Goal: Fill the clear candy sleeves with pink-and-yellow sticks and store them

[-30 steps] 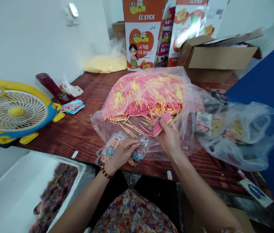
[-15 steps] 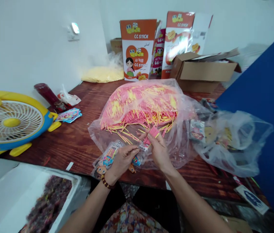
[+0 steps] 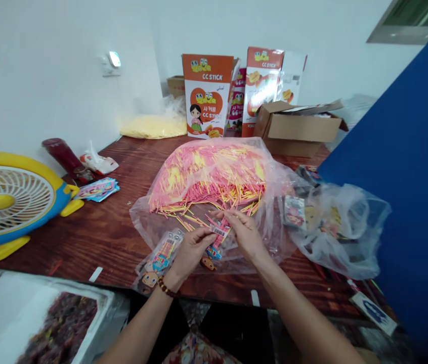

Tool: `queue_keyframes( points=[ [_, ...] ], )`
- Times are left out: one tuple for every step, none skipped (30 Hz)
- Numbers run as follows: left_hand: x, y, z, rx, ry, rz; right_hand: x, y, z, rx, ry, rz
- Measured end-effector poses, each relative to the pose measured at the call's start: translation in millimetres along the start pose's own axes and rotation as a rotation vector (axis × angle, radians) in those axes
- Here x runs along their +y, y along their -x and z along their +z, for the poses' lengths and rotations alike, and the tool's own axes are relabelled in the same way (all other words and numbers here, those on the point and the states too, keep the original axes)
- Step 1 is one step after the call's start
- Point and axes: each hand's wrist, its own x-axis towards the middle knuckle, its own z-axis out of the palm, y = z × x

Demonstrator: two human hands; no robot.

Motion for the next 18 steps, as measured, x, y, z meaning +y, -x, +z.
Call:
queue_keyframes(
  points=[
    [0, -1, 0.6, -0.008, 0.009, 0.003, -3, 0, -1, -0.003, 0.027, -0.002],
    [1, -1, 1.1, -0.014, 0.017, 0.008, -6, -1, -2, -0.006, 0.047, 0.001],
    [1, -2, 1.4, -0.017, 0.023, 0.014, -9, -1, -3, -0.009, 0.058, 0.009],
    [1, -2, 1.6, -0.017, 0.027, 0.021, -11, -2, -3, -0.012, 0.059, 0.022],
    [1, -3, 1.8, -0.017, 0.029, 0.027, -14, -2, -2, -0.013, 0.045, 0.036],
    [1, -3, 1.8, -0.014, 0.033, 0.032, -15, -3, -1, -0.014, 0.014, 0.048],
    [1, -3, 1.9, -0.010, 0.038, 0.035, -17, -3, 0, -0.009, -0.027, 0.053],
    [2, -4, 1.9, -0.003, 0.046, 0.037, -18, -4, 2, -0.002, -0.066, 0.047],
    [2, -4, 2.0, 0.004, 0.056, 0.036, -19, -4, 3, 0.003, -0.093, 0.035],
    [3, -4, 2.1, 0.012, 0.065, 0.035, -21, -5, 5, 0.006, -0.103, 0.024],
    [5, -4, 2.2, 0.021, 0.075, 0.032, -23, -6, 7, 0.008, -0.099, 0.015],
    [6, -3, 2.3, 0.027, 0.085, 0.029, -25, -6, 9, 0.010, -0.089, 0.009],
    [8, -3, 2.5, 0.029, 0.097, 0.028, -28, -7, 11, 0.012, -0.081, 0.004],
    [9, -3, 2.6, 0.030, 0.110, 0.027, -31, -8, 12, 0.009, -0.078, -0.003],
    [11, -2, 2.7, 0.030, 0.126, 0.028, -34, -9, 14, 0.001, -0.075, -0.012],
    [12, -2, 2.7, 0.032, 0.144, 0.031, -37, -11, 15, -0.013, -0.066, -0.023],
    [12, -2, 2.5, 0.036, 0.162, 0.035, -39, -12, 16, -0.033, -0.047, -0.030],
    [13, -2, 2.1, 0.045, 0.179, 0.040, -40, -13, 17, -0.051, -0.025, -0.032]
  ],
)
